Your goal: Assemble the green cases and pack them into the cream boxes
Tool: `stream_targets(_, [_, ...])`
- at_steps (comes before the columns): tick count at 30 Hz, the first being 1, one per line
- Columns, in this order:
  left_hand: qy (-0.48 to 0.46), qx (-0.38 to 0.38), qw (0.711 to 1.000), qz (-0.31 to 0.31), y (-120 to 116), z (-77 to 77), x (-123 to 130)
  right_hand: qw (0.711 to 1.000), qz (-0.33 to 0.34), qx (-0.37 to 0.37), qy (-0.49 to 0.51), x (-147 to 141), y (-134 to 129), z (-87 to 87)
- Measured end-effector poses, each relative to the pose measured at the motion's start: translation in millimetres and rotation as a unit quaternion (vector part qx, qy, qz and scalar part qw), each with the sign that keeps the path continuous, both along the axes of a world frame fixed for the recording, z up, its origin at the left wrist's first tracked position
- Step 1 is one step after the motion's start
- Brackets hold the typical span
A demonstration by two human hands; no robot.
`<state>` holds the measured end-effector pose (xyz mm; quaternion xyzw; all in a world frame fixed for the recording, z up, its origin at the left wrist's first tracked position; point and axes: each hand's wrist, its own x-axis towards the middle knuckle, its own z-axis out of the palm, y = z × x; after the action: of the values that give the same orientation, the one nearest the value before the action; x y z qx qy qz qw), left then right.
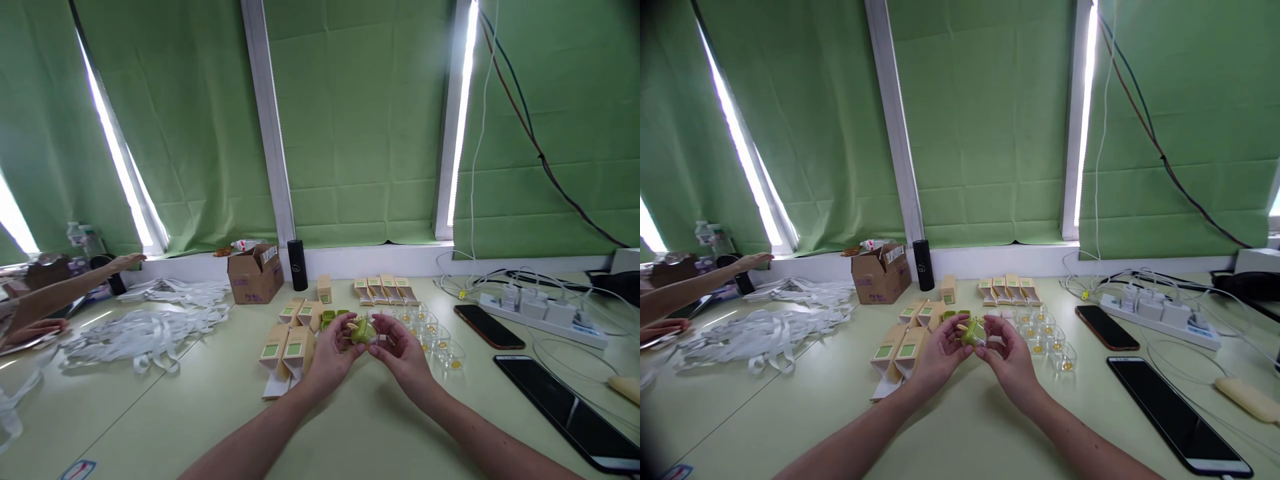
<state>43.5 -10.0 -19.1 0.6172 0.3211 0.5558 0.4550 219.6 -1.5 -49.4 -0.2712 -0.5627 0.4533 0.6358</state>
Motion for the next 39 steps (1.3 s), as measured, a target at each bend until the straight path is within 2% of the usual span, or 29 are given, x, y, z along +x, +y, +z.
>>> stream_targets(7, [0.014, -0.003, 1.000, 0.001, -0.1, -3.1, 0.6, 0.997, -0.031, 0.062, -0.036, 1.6, -5.5, 2.9])
stream_targets(10, [0.068, 0.081, 0.993, 0.061, -3.3, -4.0, -2.2, 0.996, -0.026, 0.080, -0.040, 2.0, -7.8, 4.4])
stream_targets(12, [0.143, 0.189, 0.965, 0.115, -7.2, -2.9, -5.5, 0.994, -0.028, 0.092, -0.044, 2.6, -8.5, 4.2])
stream_targets(15, [0.247, 0.346, 0.889, 0.167, -13.2, 0.4, -9.7, 0.992, -0.042, 0.100, -0.057, 4.0, -8.0, 2.7])
stream_targets(17, [0.285, 0.408, 0.848, 0.185, -16.2, 2.6, -10.7, 0.991, -0.063, 0.100, -0.066, 5.1, -6.7, 2.1])
stream_targets(19, [0.310, 0.430, 0.825, 0.199, -18.1, 4.2, -10.4, 0.989, -0.087, 0.100, -0.070, 6.4, -4.9, 2.5])
stream_targets(24, [0.372, 0.379, 0.815, 0.234, -20.8, 6.6, -8.7, 0.978, -0.175, 0.088, -0.069, 11.9, 0.6, 6.1])
stream_targets(28, [0.446, 0.303, 0.811, 0.226, -23.1, 9.3, -6.1, 0.968, -0.230, 0.065, -0.078, 16.6, 4.8, 8.5])
stream_targets(33, [0.515, 0.222, 0.807, 0.183, -24.2, 9.6, -2.4, 0.966, -0.240, 0.054, -0.084, 17.6, 6.1, 9.4])
stream_targets(39, [0.545, 0.195, 0.803, 0.143, -24.5, 5.8, -1.6, 0.968, -0.225, 0.049, -0.097, 17.8, 5.6, 7.2])
